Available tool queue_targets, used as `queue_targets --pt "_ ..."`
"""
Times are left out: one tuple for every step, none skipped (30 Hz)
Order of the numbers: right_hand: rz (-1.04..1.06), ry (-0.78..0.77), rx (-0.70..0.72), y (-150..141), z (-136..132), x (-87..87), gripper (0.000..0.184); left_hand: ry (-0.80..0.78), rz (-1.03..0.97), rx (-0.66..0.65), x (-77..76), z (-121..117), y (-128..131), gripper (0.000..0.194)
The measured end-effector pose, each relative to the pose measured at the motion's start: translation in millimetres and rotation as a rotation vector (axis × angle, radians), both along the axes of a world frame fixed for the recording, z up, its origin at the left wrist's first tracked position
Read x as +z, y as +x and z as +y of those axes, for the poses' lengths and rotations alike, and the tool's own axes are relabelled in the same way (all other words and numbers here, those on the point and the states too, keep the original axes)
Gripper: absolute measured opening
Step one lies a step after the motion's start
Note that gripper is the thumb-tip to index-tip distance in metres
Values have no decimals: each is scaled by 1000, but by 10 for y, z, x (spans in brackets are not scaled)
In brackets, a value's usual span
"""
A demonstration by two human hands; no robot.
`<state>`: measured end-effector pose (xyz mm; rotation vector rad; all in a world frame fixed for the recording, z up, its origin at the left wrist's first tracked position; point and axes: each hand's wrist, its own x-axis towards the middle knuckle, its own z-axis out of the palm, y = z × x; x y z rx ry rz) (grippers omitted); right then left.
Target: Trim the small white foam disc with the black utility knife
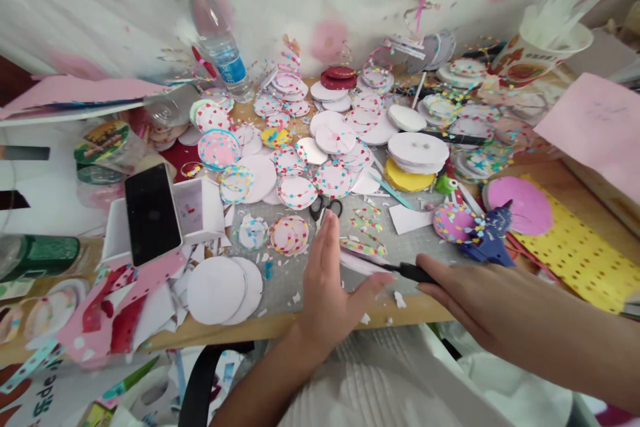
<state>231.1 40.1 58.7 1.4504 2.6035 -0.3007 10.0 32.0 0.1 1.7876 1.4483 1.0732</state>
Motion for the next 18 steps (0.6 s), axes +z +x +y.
queue_targets --pt "-6 -17 27 -19 17 10 30 6 9 4 2 11 6 93" --pt "-12 -34 51 -38 32 22 29 12 17 8 4 18 12 93" --pt "-18 -47 65 -55 43 36 27 15 26 11 7 21 19 93" --pt "-26 -51 66 -71 50 50 25 14 34 13 9 21 26 93" --pt "-37 -59 64 -84 54 63 23 11 41 13 12 20 31 93" --pt "-48 -72 64 -96 57 76 20 11 45 11 14 19 33 93" --pt "-61 -84 61 -107 59 85 18 15 47 9 15 21 32 92" --pt "-73 -98 57 -117 64 92 17 19 46 6 16 26 25 91" --pt "-80 -111 54 -126 73 95 16 20 38 4 17 36 11 90" --pt "-81 -128 52 -135 86 94 16 15 24 1 18 51 -9 88" --pt "-77 -148 51 -144 105 87 17 1 3 -3 20 70 -35 85" --pt "-71 -170 52 -152 128 75 17 -22 -23 -7 23 92 -67 81" --pt "-64 -191 55 -159 154 57 18 -52 -52 -13 26 116 -102 78" --pt "-54 -205 60 -163 181 34 18 -84 -81 -21 29 138 -138 75" --pt "-41 -211 68 -166 206 7 19 -119 -111 -31 30 159 -175 73" --pt "-26 -208 81 -167 229 -24 19 -154 -141 -38 29 177 -210 71" --pt "-12 -195 96 -168 247 -57 20 -190 -172 -42 24 192 -243 71" --pt "3 -180 110 -169 262 -91 21 -228 -205 -46 16 204 -275 70"
